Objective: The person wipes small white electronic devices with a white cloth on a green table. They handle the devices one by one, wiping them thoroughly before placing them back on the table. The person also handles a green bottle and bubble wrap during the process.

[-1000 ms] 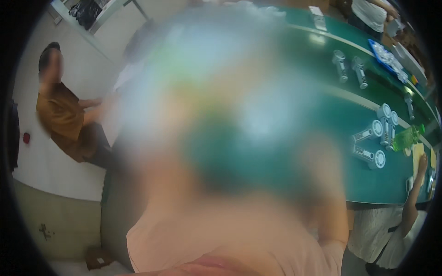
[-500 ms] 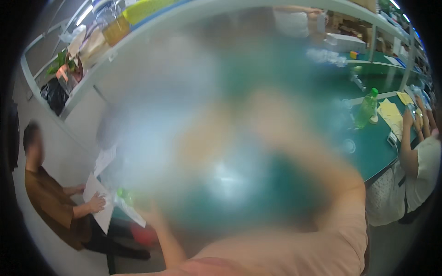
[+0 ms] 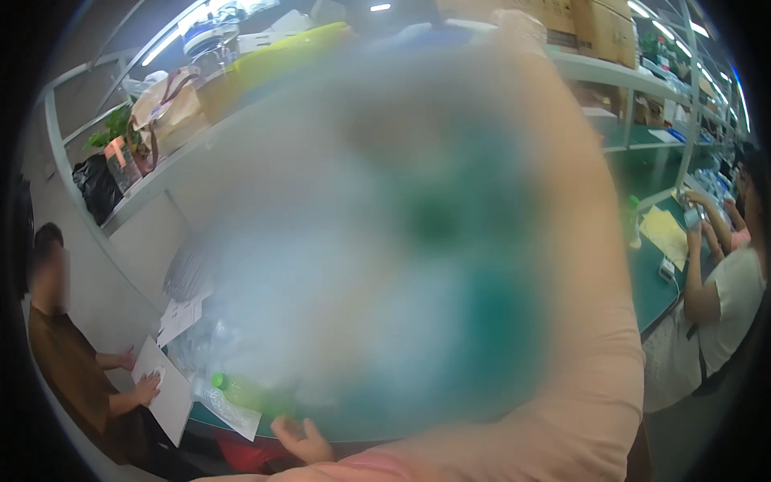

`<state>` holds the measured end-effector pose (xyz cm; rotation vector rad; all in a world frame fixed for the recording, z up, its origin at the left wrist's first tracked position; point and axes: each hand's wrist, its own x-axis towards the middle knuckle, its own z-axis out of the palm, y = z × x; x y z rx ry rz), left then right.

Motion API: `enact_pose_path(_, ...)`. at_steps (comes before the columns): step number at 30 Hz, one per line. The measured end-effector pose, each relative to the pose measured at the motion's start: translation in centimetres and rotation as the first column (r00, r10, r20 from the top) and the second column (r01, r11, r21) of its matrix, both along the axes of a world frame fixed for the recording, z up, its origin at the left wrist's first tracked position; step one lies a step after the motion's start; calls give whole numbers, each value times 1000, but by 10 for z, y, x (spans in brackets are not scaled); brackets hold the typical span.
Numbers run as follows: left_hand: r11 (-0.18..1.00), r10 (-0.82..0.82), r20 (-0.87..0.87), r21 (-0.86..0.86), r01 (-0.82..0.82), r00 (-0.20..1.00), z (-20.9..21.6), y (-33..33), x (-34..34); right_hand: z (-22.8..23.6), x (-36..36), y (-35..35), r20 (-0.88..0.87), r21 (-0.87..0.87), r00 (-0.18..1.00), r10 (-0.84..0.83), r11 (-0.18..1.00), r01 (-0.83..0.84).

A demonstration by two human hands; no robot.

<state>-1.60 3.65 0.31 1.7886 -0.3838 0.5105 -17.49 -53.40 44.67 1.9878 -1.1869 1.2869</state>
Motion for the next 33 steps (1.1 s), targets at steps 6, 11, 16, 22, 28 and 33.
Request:
enact_pose_path(6, 996, -92, 110, 25, 89, 990, -13, -25, -7, 29, 1, -86, -102, 83, 941, -321, 940, 330)
enact_pose_path(11, 984, -168, 154, 83, 157, 974, -52, -19, 17, -10, 1, -51, 404, -260, 915, -15, 957, 131)
enact_pose_path(16, 979, -203, 108, 34, 201, 973, -50, -22, 20, -5, -74, -14, 580, -243, 656, 483, 871, -427)
enact_pose_path(22, 885, -416, 141, -166, 435, 899, 15, -54, 10, -99, -58, 83, 784, 262, 280, 554, 113, -958)
enact_pose_path(28, 816, -545, 492, 123, 566, 679, 99, -153, -15, -221, -25, 184, 956, 281, 224, 191, -373, -884)
enact_pose_path(33, 833, -499, 659, 185, 521, 563, 119, -191, -20, -291, 2, 215, 969, 216, 244, 36, -602, -769)
